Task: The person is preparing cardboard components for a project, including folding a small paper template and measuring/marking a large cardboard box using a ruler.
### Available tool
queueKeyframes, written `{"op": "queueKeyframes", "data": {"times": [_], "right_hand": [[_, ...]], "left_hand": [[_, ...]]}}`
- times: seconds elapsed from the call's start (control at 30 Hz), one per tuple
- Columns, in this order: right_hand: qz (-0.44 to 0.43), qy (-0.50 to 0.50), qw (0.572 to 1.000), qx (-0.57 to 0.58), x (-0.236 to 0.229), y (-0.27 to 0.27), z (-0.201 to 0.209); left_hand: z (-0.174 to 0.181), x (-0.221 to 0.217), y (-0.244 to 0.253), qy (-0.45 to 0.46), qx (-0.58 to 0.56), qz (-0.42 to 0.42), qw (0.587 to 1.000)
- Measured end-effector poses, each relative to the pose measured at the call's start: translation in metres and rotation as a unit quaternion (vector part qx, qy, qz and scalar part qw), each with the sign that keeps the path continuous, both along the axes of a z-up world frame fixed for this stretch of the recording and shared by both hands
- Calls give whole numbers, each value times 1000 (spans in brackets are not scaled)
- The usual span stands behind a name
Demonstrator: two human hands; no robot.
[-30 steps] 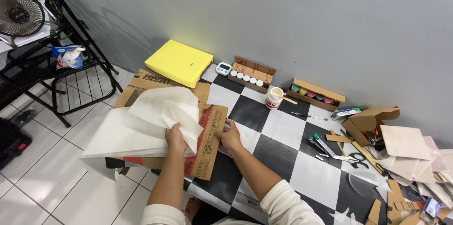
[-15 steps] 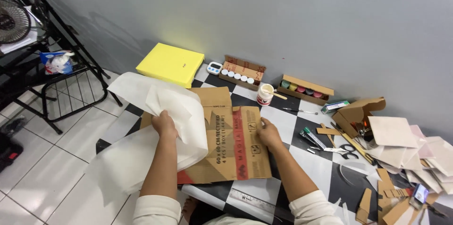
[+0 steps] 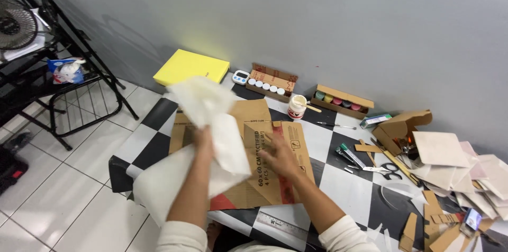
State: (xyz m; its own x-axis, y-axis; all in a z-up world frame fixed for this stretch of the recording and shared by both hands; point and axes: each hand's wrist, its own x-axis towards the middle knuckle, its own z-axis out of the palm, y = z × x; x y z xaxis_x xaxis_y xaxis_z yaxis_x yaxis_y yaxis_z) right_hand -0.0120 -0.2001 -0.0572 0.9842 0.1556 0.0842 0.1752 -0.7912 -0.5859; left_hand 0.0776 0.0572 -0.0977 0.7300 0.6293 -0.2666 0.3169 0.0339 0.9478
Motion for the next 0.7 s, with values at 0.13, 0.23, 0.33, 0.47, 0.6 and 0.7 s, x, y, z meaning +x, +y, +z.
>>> {"op": "queueKeyframes", "data": {"times": [0.13,0.23,0.33,0.47,0.6,0.7], "right_hand": [[6,234,804,547,20,39,-30],[-81,310,642,696,40,29,-52],[-62,229,746,622,38,23,-51],[-29,24,943,330,68,28,-58],[6,1,1000,15,83,54,-31],[94,62,989,-93,84,77,-17]], "left_hand": [[31,-61,-83,53,-64,-157,984],[27,-82,-105,-18,-106,-254,961],[-12,-72,-97,-15,-26,-285,958],[5,-84,-87,-26,-86,-155,984],[9,-88,-54,-126,-178,-121,968],[3,-79,-28,-171,-206,-72,961]]}}
